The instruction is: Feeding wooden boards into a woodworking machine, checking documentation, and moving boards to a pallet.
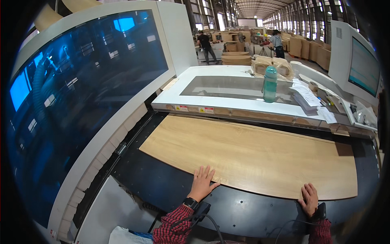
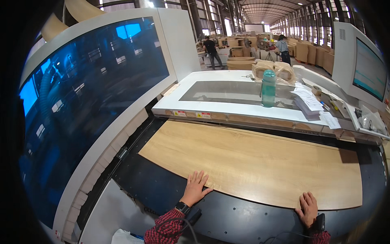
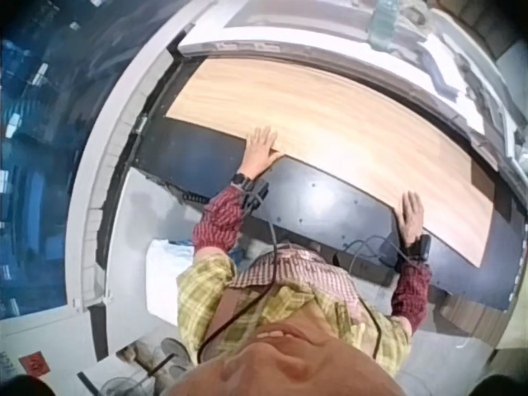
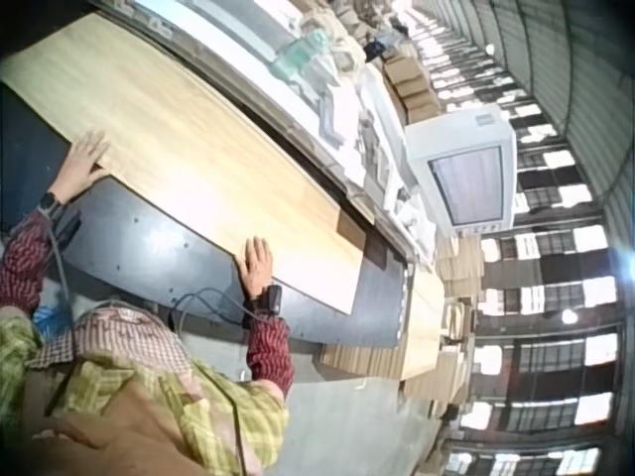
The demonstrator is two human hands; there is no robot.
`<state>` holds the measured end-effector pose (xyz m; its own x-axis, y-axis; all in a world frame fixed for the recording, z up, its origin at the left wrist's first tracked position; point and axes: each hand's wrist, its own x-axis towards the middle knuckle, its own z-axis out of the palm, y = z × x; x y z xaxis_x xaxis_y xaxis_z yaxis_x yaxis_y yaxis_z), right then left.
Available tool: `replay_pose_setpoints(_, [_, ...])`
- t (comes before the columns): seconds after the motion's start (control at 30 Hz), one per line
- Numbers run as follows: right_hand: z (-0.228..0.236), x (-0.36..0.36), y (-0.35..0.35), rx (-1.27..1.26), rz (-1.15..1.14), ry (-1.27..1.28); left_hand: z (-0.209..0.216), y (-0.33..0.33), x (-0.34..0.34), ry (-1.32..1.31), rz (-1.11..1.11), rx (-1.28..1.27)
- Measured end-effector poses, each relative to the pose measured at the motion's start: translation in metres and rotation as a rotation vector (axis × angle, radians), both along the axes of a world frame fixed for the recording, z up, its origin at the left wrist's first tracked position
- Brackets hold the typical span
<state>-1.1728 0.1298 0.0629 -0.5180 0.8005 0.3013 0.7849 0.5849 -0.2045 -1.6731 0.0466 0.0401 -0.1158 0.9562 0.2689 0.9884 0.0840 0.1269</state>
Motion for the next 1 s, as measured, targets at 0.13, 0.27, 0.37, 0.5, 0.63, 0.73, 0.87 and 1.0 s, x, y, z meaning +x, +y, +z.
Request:
replay_pose_setpoints(0.13, [0.003,-0.008,0.004,-0.035,0.012,0.006,0.001,0.002,-0.008,0.004,-0.006,-0.018])
replay_pose_setpoints(0.27, [-0.001,-0.031,0.015,-0.031,0.061,0.054,0.001,0.003,-0.031,0.005,0.036,-0.040])
replay_pose_setpoints(0.37, [-0.006,-0.060,0.029,-0.042,0.065,0.091,0.002,0.009,-0.061,0.029,0.074,-0.076])
replay_pose_setpoints(0.5, [-0.003,-0.104,0.050,-0.002,0.104,0.100,0.001,0.022,-0.100,0.017,0.103,-0.070])
replay_pose_setpoints(0.63, [0.006,-0.153,0.069,0.033,0.147,0.097,-0.003,0.034,-0.138,0.021,0.174,-0.107])
replay_pose_setpoints(0.73, [0.001,-0.182,0.072,0.021,0.202,0.086,0.001,0.034,-0.173,0.041,0.184,-0.103])
replay_pose_setpoints(0.87, [-0.019,-0.189,0.074,0.023,0.218,0.152,0.012,0.029,-0.183,0.011,0.253,-0.228])
replay_pose_setpoints(1.0, [-0.040,-0.174,0.091,0.243,0.416,0.269,0.017,0.027,-0.108,-0.188,0.382,0.238])
